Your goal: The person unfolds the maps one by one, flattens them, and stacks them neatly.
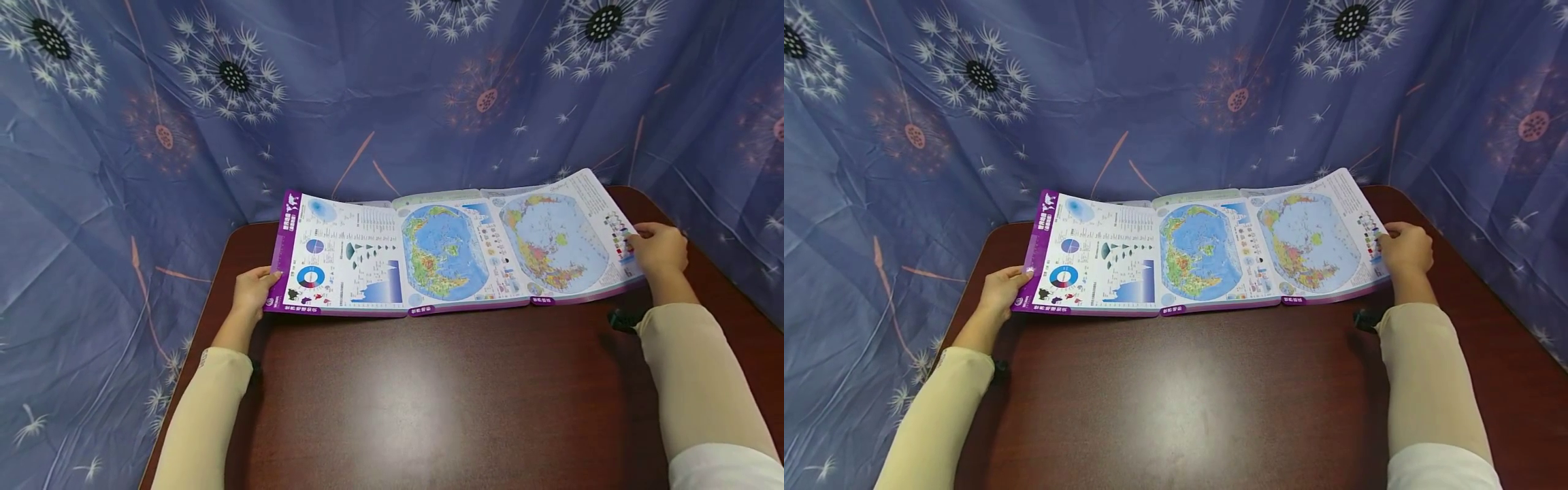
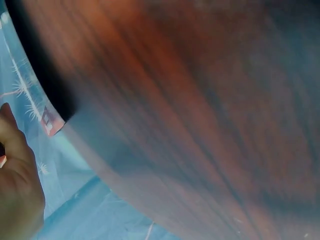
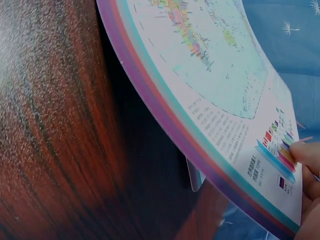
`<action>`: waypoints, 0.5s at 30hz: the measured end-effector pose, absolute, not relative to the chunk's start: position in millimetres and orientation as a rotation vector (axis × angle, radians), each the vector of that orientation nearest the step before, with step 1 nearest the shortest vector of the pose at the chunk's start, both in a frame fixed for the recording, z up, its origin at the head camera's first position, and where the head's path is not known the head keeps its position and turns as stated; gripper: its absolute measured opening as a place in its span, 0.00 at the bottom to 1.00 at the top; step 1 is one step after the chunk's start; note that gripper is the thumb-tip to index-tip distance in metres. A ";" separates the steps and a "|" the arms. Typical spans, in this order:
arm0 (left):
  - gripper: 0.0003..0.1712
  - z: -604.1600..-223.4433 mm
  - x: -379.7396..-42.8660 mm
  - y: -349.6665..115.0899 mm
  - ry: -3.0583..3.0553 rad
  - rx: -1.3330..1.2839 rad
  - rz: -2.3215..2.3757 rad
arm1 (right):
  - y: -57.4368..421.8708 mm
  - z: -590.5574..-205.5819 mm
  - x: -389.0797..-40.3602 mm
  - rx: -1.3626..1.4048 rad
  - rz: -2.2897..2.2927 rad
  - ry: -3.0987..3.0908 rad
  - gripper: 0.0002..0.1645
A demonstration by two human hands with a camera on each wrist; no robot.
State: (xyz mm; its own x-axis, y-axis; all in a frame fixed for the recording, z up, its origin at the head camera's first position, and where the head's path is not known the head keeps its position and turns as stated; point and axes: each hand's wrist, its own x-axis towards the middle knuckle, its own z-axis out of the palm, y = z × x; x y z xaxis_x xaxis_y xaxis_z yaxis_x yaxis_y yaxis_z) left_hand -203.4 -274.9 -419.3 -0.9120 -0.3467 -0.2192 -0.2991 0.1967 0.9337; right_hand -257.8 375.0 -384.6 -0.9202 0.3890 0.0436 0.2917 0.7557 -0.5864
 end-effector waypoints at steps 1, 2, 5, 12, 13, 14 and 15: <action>0.21 -420.3 -203.5 -274.6 -2.403 0.645 -1.845 | 375.2 -385.6 -258.1 -0.541 0.889 -2.789 0.26; 0.21 -421.2 -203.8 -274.2 -2.404 0.644 -1.835 | 375.5 -386.1 -258.0 -0.536 0.883 -2.792 0.26; 0.20 -422.6 -204.7 -272.4 -2.415 0.653 -1.786 | 377.0 -388.2 -259.2 -0.529 0.873 -2.819 0.25; 0.18 -425.6 -206.6 -270.7 -2.524 0.658 -1.570 | 378.1 -394.2 -258.4 -0.464 0.795 -2.940 0.27; 0.18 -425.9 -206.5 -270.5 -2.566 0.653 -1.504 | 378.1 -395.5 -257.9 -0.445 0.778 -2.954 0.27; 0.18 -426.4 -206.6 -270.6 -2.602 0.642 -1.440 | 378.1 -396.7 -257.2 -0.427 0.766 -2.966 0.27; 0.18 -426.8 -206.7 -270.6 -2.642 0.632 -1.364 | 378.0 -398.0 -256.5 -0.408 0.756 -2.976 0.27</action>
